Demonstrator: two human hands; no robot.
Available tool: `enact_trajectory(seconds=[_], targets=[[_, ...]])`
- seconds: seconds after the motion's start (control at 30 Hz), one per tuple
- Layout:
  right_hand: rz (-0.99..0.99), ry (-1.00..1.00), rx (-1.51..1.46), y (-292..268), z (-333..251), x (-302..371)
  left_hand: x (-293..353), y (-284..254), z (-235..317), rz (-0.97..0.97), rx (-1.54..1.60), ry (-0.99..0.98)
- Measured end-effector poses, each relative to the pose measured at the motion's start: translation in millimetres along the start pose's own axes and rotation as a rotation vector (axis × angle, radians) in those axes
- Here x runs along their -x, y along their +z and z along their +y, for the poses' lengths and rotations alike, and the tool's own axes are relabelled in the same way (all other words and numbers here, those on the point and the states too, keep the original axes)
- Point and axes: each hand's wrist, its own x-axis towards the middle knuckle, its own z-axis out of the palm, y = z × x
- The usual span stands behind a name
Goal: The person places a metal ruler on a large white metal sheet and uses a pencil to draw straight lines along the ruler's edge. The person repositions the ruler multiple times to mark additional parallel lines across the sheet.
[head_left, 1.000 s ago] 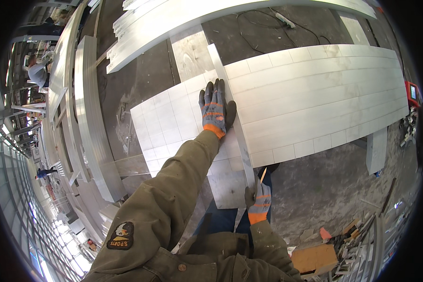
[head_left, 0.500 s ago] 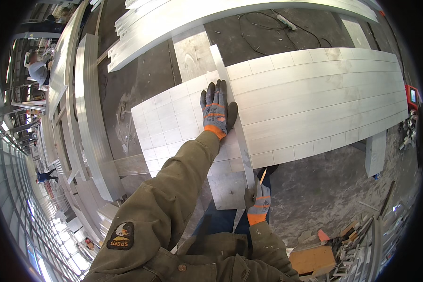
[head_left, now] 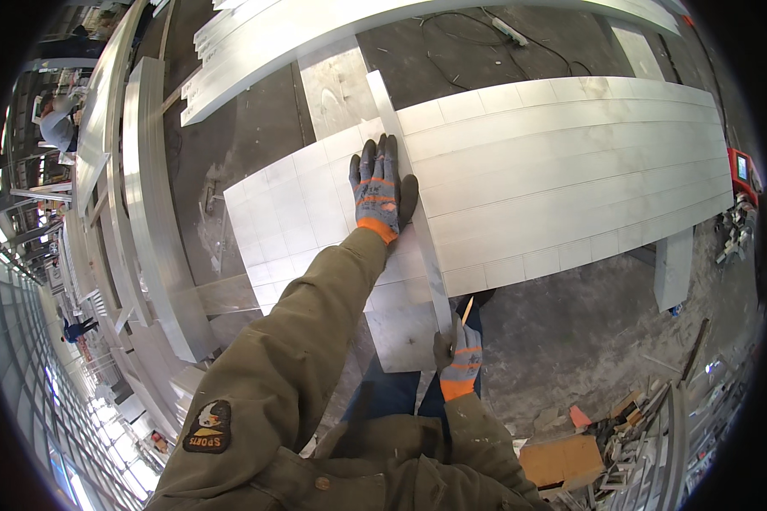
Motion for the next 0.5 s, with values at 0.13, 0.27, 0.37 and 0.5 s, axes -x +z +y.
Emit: enact_trajectory(seconds=[0.13, 0.27, 0.37, 0.5], targets=[[0.021, -0.025, 0.014, 0.9, 0.8, -0.3, 0.0, -0.3, -0.8, 0.003, 0.005, 0.006], [0.027, -0.043, 0.026, 0.7, 1.0, -2.0, -0.3, 0.2, -1.3, 0.000, -0.011, 0.012], [0.034, -0.055, 0.050, 1.0, 1.4, -2.6, -0.1, 0.3, -0.9, -0.004, -0.011, 0.008], [0.034, -0.080, 0.042, 0.7, 2.1, -2.3, 0.1, 0.1, -0.8, -0.001, -0.001, 0.006]])
